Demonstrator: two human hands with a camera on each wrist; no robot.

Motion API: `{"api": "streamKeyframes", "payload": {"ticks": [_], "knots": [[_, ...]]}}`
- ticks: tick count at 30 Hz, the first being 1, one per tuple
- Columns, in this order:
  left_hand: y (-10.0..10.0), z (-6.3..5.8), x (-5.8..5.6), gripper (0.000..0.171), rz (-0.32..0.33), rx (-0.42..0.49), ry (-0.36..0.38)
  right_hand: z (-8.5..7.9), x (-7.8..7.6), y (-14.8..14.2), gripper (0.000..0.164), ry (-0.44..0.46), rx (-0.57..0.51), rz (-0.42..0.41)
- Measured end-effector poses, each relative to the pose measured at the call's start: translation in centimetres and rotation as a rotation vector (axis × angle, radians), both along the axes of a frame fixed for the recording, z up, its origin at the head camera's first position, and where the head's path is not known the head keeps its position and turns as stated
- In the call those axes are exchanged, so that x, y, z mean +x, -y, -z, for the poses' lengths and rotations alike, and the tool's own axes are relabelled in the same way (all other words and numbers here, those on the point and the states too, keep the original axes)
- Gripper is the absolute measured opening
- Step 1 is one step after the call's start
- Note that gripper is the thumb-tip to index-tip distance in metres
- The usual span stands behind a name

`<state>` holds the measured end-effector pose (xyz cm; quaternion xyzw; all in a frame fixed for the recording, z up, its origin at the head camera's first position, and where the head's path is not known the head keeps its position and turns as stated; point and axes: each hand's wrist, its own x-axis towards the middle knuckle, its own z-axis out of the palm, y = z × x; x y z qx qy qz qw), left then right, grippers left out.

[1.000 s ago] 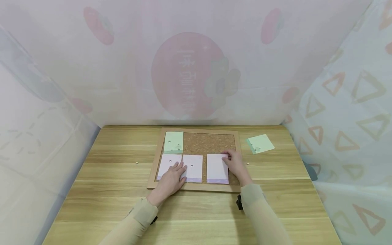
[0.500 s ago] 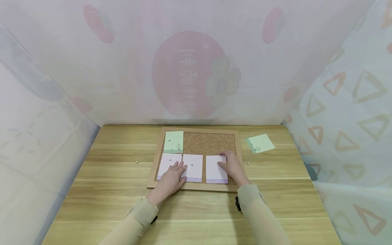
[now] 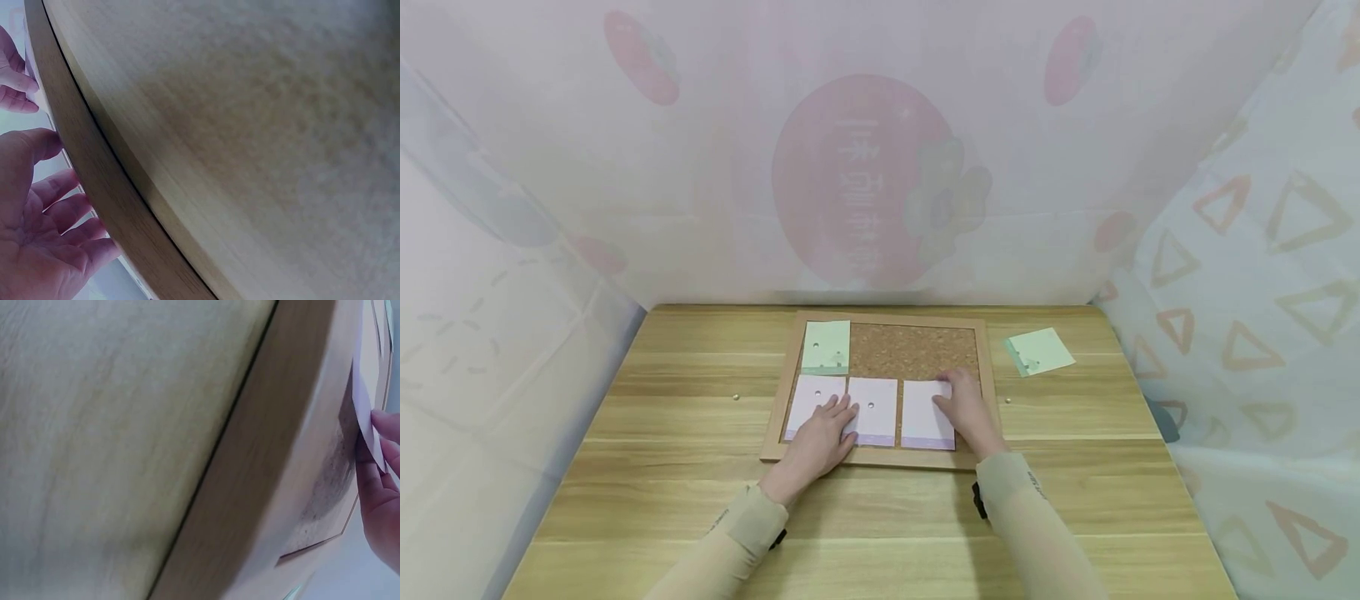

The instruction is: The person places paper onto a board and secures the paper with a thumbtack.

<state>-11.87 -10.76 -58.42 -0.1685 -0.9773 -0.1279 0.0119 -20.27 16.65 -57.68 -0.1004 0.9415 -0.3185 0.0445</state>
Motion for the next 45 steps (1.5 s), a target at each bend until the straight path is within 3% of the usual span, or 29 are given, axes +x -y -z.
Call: {"api": "streamKeyframes", "payload": {"ticks": [14, 26, 38, 45], "knots": [[0.0, -0.1, 0.1, 0.048, -0.005, 0.010, 0.022, 0.3, 0.4, 1.2, 0.040, -0.041, 0.004, 0.048], [-0.3, -0.1, 0.2, 0.048, -0.003, 0.012, 0.031, 0.2, 0.8, 1.4, 0.035, -0.082, 0.065, 0.038], [-0.4, -0.1, 0.2, 0.048, -0.001, -0.008, 0.003, 0.5, 0.8, 1.2, 0.013, -0.292, 0.225, -0.073], [-0.4, 0.0, 0.1, 0.048, 0.003, -0.012, 0.007, 0.1, 1.4, 0.8, 0.028, -0.315, 0.343, -0.191]]}}
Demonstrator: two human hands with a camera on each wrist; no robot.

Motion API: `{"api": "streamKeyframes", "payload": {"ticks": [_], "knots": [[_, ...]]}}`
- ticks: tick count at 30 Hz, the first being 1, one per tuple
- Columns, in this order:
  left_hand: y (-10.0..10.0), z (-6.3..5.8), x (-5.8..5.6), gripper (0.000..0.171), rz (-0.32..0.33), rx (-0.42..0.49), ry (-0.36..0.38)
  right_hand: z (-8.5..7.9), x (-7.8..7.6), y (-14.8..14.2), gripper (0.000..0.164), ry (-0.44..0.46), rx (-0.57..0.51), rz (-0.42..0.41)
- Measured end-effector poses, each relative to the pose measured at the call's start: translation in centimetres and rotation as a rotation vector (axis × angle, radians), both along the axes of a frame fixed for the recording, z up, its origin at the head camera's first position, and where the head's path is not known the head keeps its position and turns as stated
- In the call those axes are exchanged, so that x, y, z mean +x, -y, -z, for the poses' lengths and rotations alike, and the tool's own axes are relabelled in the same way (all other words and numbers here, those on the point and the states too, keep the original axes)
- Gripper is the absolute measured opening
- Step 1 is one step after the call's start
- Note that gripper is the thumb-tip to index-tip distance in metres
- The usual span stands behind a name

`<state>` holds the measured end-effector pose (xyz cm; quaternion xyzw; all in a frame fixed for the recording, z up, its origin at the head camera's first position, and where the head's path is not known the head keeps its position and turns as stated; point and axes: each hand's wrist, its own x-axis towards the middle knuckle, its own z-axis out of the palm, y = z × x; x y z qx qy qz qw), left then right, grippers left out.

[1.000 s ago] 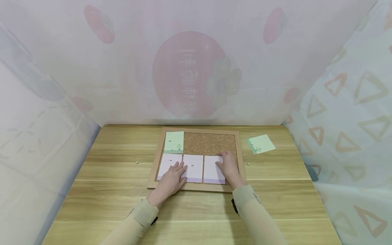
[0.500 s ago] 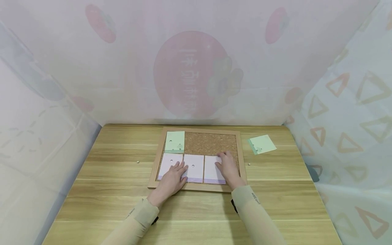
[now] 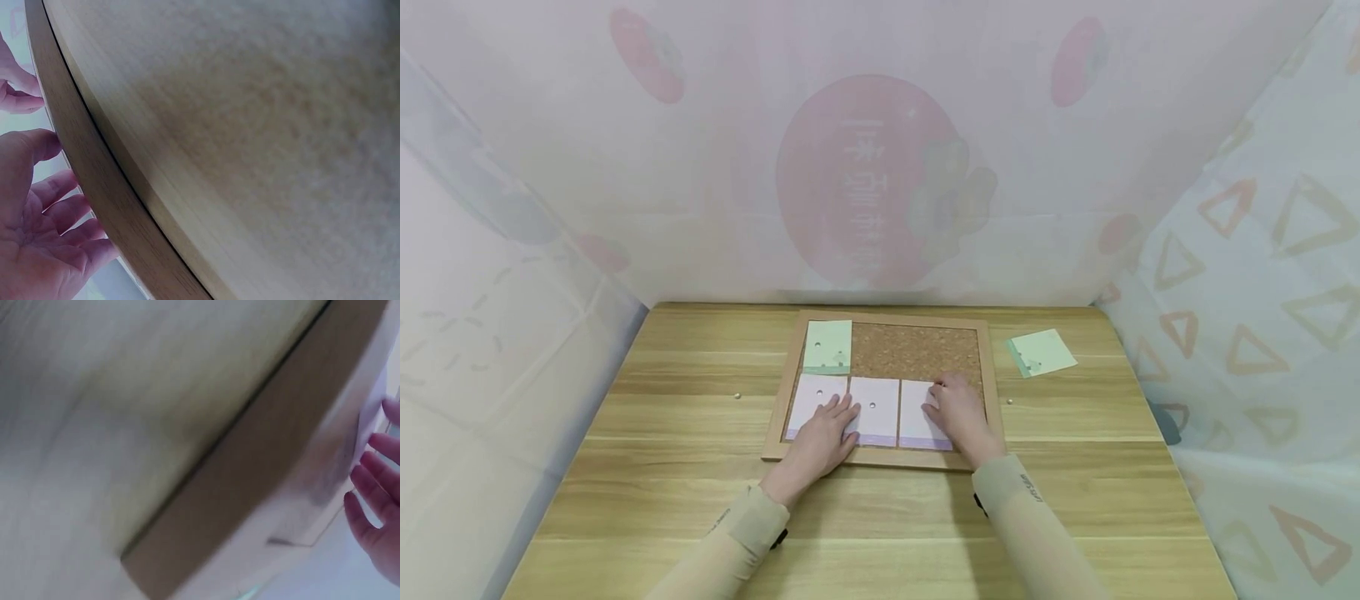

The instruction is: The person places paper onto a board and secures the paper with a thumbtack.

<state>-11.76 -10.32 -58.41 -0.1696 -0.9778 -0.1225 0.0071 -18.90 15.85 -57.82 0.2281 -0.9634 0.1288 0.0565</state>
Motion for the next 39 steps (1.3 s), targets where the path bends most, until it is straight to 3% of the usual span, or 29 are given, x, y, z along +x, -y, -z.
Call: {"api": "streamKeyframes", "payload": {"ticks": [5, 9, 20, 39], "knots": [[0.0, -0.1, 0.0, 0.048, -0.004, 0.016, 0.004, -0.3, 0.8, -0.8, 0.056, 0.050, 0.173, -0.083], [0.0, -0.1, 0.1, 0.048, -0.003, 0.019, -0.001, -0.1, 1.7, -1.5, 0.069, 0.077, 0.218, -0.119], [0.0, -0.2, 0.0, 0.048, -0.005, 0.039, 0.025, 0.0, 2.6, -2.1, 0.075, 0.159, 0.168, -0.160], [0.1, -0.1, -0.1, 0.049, -0.004, 0.032, 0.025, 0.9, 2.1, -3.2, 0.072, 0.117, 0.084, -0.227]]}}
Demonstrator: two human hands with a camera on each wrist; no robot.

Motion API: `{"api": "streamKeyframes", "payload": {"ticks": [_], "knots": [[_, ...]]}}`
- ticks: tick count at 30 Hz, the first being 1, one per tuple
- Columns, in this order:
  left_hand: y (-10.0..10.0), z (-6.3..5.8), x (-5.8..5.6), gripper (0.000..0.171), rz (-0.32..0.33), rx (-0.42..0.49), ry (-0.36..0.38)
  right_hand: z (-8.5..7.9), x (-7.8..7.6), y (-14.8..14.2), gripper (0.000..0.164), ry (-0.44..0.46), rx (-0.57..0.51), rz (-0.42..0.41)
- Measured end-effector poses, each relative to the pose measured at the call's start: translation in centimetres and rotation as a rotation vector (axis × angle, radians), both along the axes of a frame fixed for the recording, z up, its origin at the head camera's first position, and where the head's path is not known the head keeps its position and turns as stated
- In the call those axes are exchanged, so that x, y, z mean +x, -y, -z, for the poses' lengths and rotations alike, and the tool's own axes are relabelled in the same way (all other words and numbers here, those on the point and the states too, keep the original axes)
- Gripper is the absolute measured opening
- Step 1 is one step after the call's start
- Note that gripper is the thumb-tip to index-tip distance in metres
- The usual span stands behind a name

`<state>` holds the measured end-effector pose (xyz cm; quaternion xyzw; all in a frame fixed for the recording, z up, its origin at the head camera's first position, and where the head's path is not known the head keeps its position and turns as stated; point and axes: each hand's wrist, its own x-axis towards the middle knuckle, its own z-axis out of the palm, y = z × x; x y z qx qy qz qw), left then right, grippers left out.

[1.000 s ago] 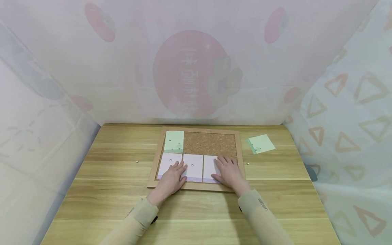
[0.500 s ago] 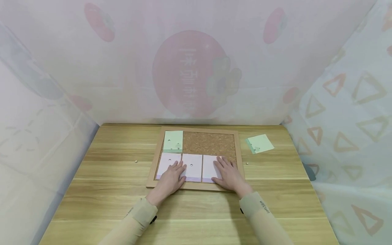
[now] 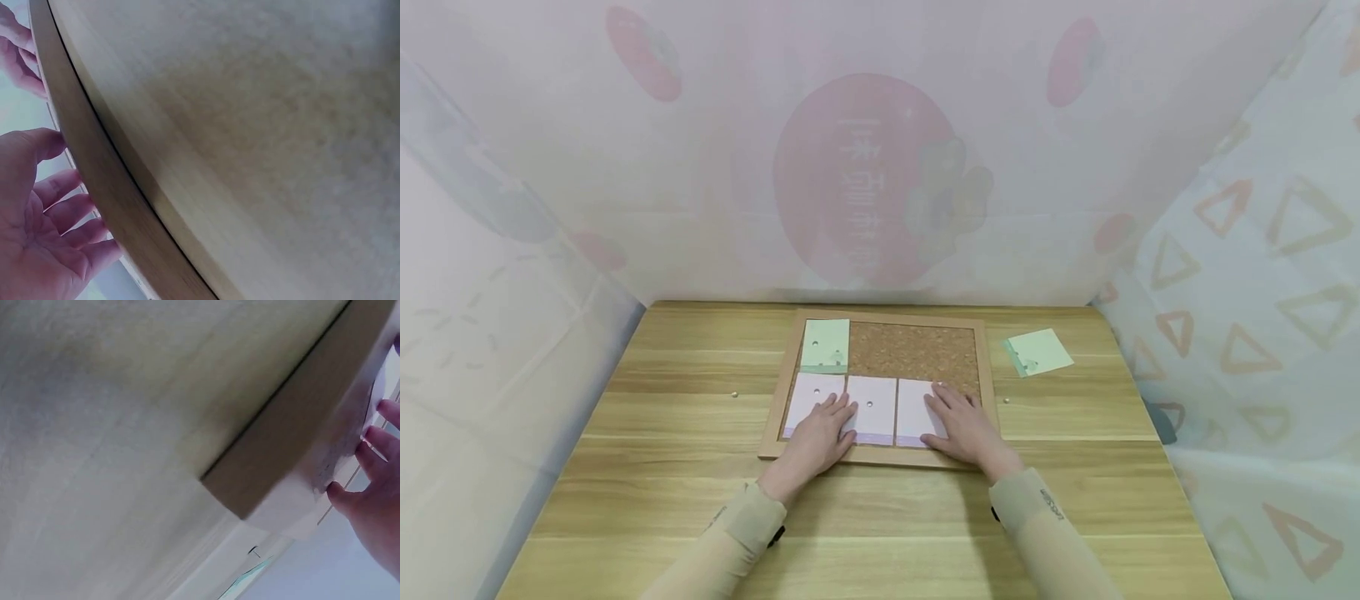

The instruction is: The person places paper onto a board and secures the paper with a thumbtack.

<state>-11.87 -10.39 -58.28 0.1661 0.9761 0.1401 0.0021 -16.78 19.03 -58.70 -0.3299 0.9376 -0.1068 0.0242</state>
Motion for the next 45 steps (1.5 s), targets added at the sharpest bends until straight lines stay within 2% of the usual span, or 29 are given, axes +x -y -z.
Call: {"api": "streamKeyframes", "payload": {"ticks": [4, 8, 12, 15, 19, 22, 25, 29, 33, 37, 45], "knots": [[0.3, -0.2, -0.3, 0.048, 0.007, 0.014, 0.020, -0.2, -0.1, 0.0, 0.072, 0.015, 0.007, -0.001], [0.9, -0.5, -0.5, 0.043, 0.016, 0.075, 0.009, -0.3, 0.0, 0.1, 0.072, 0.027, 0.009, 0.004], [2.1, -0.5, -0.7, 0.035, 0.030, 0.144, -0.027, -0.3, 0.0, 0.0, 0.073, 0.035, 0.006, 0.010], [3.3, -0.3, -0.8, 0.028, 0.011, 0.199, -0.069, -0.3, 0.0, 0.0, 0.072, 0.041, -0.003, 0.013], [5.6, -0.3, -0.8, 0.022, -0.067, 0.249, -0.121, -0.3, 0.0, 0.0, 0.072, 0.041, -0.021, 0.008], [7.7, -0.7, -0.7, 0.022, -0.137, 0.278, -0.124, -0.2, 0.1, 0.0, 0.072, 0.035, -0.020, 0.004], [9.9, -0.8, -0.8, 0.025, -0.211, 0.326, -0.082, -0.2, 0.1, 0.0, 0.072, 0.027, -0.017, 0.004], [12.7, -0.5, -0.8, 0.031, -0.318, 0.476, 0.037, -0.2, 0.1, -0.1, 0.072, 0.029, -0.023, 0.010], [15.1, 0.2, -0.8, 0.035, -0.374, 0.598, 0.070, -0.3, 0.2, 0.0, 0.072, 0.063, -0.020, 0.028], [16.7, 0.8, -0.8, 0.038, -0.396, 0.623, 0.046, -0.3, 0.3, 0.0, 0.073, 0.079, -0.020, 0.035], [18.5, 0.7, -0.8, 0.043, -0.468, 0.591, 0.079, -0.3, 0.2, -0.1, 0.072, 0.072, -0.031, 0.033]]}}
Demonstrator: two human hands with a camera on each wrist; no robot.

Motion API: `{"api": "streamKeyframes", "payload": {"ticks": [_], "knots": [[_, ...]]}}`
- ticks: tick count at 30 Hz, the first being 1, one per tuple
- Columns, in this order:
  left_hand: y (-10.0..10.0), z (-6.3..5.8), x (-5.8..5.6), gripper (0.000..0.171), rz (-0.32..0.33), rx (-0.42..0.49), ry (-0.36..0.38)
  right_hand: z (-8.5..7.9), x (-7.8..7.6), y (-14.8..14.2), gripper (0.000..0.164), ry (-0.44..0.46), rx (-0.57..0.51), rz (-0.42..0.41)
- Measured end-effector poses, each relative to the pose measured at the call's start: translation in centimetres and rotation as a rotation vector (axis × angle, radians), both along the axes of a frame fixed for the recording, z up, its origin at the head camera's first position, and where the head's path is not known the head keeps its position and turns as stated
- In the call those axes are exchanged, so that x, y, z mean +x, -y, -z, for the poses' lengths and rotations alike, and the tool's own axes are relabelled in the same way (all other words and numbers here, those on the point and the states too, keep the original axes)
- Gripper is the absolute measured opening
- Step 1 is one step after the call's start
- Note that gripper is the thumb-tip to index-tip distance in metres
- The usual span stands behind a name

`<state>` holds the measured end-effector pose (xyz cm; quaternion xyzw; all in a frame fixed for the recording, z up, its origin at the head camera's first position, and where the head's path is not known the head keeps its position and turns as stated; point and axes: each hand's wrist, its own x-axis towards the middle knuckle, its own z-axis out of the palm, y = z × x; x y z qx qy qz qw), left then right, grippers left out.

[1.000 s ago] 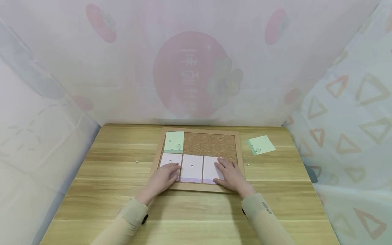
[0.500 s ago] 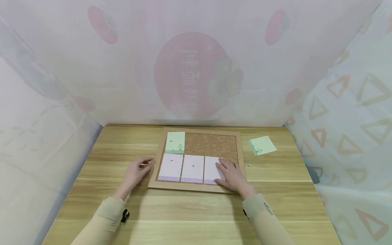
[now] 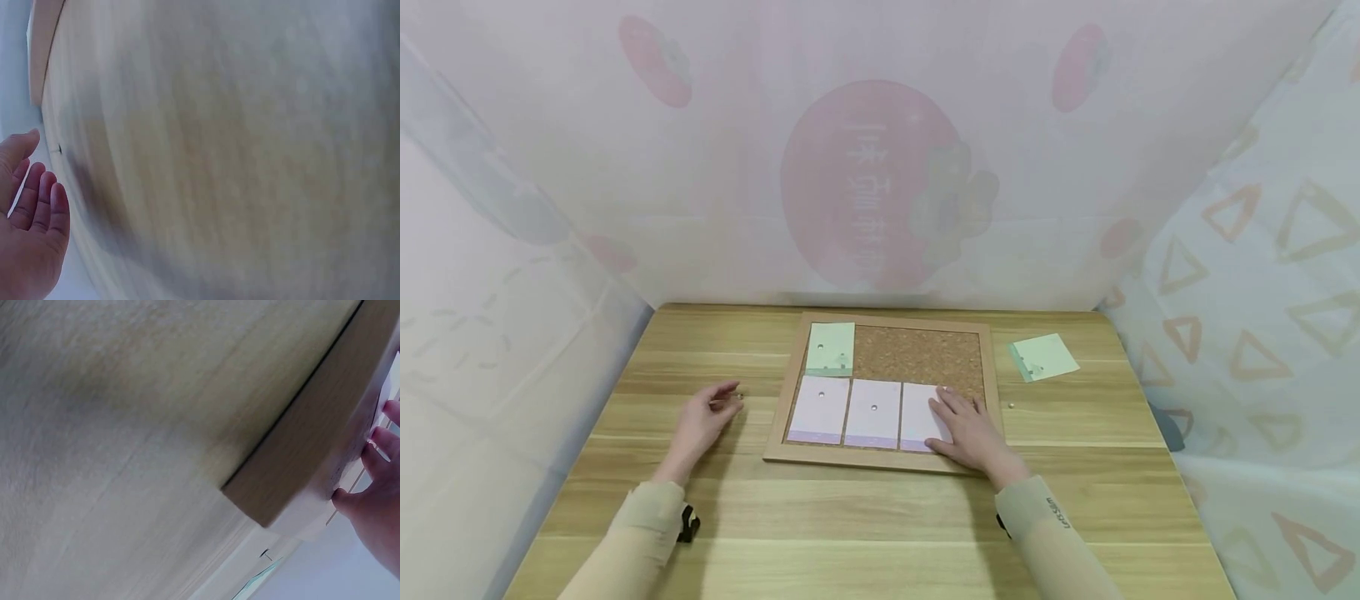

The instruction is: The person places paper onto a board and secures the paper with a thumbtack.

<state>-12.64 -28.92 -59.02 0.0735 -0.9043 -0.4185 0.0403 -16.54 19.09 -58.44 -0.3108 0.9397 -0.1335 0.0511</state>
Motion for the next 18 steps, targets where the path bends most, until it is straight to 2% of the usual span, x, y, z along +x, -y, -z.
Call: {"api": "streamKeyframes", "payload": {"ticks": [7, 18], "knots": [[0.7, 0.5, -0.5, 0.044, -0.010, 0.003, 0.030, -0.1, 0.0, 0.0, 0.072, 0.003, -0.001, 0.003], [0.8, 1.2, -1.0, 0.027, -0.044, -0.049, 0.025, -0.2, 0.1, 0.1, 0.071, -0.002, 0.002, 0.003]]}}
